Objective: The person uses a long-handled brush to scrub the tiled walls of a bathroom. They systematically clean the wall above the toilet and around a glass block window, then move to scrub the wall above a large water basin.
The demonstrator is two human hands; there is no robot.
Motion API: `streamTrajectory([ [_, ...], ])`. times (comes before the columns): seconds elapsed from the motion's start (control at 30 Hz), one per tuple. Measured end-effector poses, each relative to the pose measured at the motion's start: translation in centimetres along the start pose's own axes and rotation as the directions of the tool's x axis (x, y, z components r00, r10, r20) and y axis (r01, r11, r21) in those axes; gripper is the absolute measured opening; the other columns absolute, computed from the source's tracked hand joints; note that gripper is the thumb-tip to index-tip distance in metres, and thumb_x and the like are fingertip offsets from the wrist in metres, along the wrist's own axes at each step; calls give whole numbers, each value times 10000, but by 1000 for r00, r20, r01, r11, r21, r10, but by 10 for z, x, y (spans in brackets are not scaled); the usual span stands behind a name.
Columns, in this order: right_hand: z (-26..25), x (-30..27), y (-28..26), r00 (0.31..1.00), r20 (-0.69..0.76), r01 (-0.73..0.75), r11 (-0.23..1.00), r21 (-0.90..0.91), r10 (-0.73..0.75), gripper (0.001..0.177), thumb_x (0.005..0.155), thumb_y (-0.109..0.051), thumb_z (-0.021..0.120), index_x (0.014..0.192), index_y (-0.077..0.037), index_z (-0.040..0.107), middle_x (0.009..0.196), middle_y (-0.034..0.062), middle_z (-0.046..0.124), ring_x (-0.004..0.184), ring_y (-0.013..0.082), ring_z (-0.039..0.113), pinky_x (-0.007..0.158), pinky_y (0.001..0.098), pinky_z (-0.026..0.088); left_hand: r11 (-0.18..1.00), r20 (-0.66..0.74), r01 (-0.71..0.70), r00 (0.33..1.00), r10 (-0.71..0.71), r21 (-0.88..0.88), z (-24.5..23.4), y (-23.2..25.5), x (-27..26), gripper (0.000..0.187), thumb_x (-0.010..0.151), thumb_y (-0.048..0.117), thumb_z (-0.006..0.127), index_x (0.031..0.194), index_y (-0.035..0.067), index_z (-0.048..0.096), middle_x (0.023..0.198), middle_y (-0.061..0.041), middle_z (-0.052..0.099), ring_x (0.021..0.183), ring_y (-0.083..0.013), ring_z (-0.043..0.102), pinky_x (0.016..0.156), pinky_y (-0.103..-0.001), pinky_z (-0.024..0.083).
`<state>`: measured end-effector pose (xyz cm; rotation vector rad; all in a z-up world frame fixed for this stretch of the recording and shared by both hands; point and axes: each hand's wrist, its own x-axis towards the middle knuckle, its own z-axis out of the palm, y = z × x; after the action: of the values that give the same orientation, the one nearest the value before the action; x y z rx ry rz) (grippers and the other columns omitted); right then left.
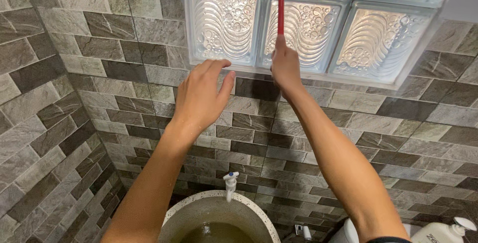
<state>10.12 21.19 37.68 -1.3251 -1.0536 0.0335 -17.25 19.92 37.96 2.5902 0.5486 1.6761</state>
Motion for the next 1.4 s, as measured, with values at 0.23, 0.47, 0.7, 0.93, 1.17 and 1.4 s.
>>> streamTrajectory([
  [0.23,70,35,-39,990,-53,123,984,-132,-131,714,1058,-557,363,617,-40,580,556,115,555,539,258,538,580,467,446,998,-5,51,999,-50,48,-13,-9,-1,311,992,274,600,1181,46,694,1120,-164,715,1014,-403,666,807,-511,520],
  [0.47,97,34,-70,997,2,77,984,-163,-78,732,1001,-613,373,579,-73,628,560,103,626,568,259,625,609,454,470,993,-26,58,998,-56,103,-27,-18,3,316,1000,284,605,1174,37,699,1113,-177,713,1028,-408,669,838,-507,527],
  [0.7,51,34,-59,991,-90,79,972,-223,-101,767,1035,-616,377,569,-34,561,536,124,563,518,278,559,557,471,446,992,-48,37,998,-32,118,-28,-6,9,301,1009,264,611,1176,30,700,1141,-170,720,1046,-399,676,860,-504,527],
  [0.93,-51,26,-20,958,-255,82,975,-205,-134,731,1058,-577,426,571,-43,535,525,82,477,503,213,462,528,435,373,993,-71,-115,991,116,21,26,52,36,291,1001,248,621,1191,40,691,1181,-147,713,1083,-368,672,874,-481,534],
  [1.17,-173,13,9,942,-331,4,988,-152,-55,716,1081,-593,415,592,-69,410,562,4,389,545,140,346,513,396,309,988,22,-128,991,130,-85,101,114,47,295,997,273,605,1170,47,686,1137,-121,726,1074,-343,675,854,-469,534],
  [1.4,-261,9,47,911,-406,63,997,-36,-72,669,1099,-588,409,649,-93,414,608,-45,368,546,100,332,489,353,295,978,69,-158,983,168,-135,145,163,51,311,1006,281,581,1175,39,680,1138,-126,714,1050,-345,679,847,-470,535],
])
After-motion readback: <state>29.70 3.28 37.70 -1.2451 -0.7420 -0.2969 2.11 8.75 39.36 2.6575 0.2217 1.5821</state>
